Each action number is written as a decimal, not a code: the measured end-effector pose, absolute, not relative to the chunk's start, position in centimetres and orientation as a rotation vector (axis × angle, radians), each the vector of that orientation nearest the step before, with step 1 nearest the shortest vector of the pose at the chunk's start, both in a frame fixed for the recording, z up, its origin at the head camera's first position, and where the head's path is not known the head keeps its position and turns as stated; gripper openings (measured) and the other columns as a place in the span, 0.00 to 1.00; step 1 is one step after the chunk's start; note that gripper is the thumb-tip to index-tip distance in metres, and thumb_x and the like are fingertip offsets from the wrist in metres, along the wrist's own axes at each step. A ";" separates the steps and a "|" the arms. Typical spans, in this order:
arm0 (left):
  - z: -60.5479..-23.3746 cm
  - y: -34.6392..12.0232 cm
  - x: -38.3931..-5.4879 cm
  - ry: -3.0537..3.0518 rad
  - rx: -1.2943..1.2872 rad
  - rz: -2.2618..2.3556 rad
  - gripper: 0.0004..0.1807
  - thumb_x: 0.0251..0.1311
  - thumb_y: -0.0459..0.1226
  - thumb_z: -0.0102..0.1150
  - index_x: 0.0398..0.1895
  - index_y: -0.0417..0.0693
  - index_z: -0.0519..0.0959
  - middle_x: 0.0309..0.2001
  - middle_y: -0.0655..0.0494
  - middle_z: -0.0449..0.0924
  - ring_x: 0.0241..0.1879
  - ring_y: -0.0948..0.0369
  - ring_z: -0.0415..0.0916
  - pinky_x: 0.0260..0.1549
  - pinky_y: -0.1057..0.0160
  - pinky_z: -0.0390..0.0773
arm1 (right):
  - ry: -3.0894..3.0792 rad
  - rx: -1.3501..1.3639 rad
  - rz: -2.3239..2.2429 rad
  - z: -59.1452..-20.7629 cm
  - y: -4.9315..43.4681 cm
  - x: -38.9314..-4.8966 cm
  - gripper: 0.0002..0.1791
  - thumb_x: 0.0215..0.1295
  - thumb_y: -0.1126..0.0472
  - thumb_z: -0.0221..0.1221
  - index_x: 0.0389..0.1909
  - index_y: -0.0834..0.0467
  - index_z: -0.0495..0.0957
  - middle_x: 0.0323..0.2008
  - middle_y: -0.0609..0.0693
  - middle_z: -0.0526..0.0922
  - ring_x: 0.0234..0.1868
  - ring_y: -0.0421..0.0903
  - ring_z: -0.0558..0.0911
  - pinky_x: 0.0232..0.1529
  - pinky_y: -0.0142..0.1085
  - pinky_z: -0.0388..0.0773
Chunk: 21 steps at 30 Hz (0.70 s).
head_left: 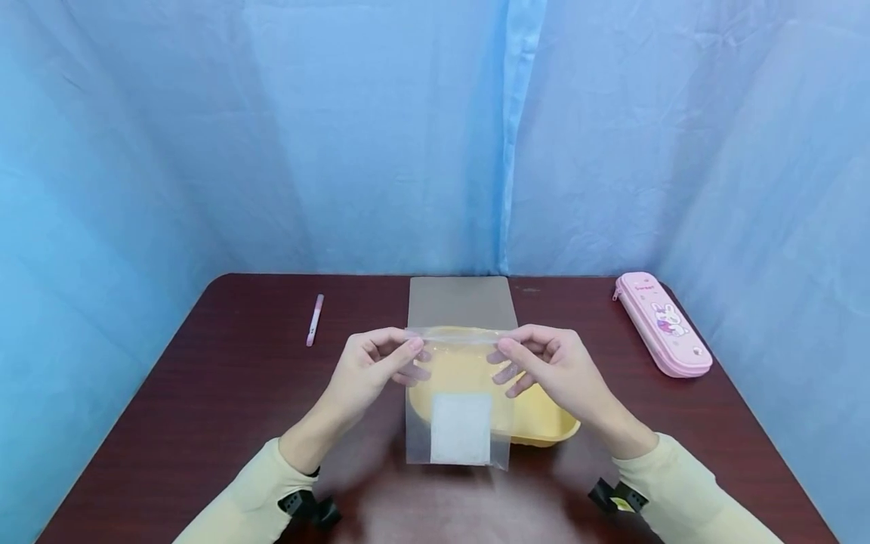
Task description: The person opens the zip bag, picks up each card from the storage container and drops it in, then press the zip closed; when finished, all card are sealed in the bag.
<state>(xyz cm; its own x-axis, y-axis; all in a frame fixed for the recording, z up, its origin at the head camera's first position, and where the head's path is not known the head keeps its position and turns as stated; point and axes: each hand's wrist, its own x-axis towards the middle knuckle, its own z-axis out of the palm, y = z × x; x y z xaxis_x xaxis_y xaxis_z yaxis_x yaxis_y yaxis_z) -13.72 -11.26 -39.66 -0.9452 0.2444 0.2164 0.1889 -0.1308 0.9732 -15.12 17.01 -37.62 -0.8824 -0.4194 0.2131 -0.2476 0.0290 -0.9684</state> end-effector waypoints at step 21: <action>-39.0 -11.0 -13.3 1.972 0.477 2.424 0.10 0.69 0.35 0.61 0.42 0.34 0.83 0.38 0.42 0.87 0.29 0.48 0.87 0.31 0.53 0.86 | 2.207 -0.761 -1.974 -37.2 16.6 -14.9 0.07 0.73 0.64 0.60 0.40 0.66 0.82 0.36 0.59 0.88 0.30 0.57 0.88 0.29 0.51 0.85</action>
<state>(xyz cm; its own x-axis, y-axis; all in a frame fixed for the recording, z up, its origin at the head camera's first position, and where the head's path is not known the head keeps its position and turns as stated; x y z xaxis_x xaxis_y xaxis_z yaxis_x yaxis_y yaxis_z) -13.32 -10.98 -38.95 -0.9542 0.1737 0.2436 0.2031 -0.2216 0.9538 -14.90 16.57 -37.18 -0.8728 -0.4132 0.2598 -0.3041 0.0440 -0.9516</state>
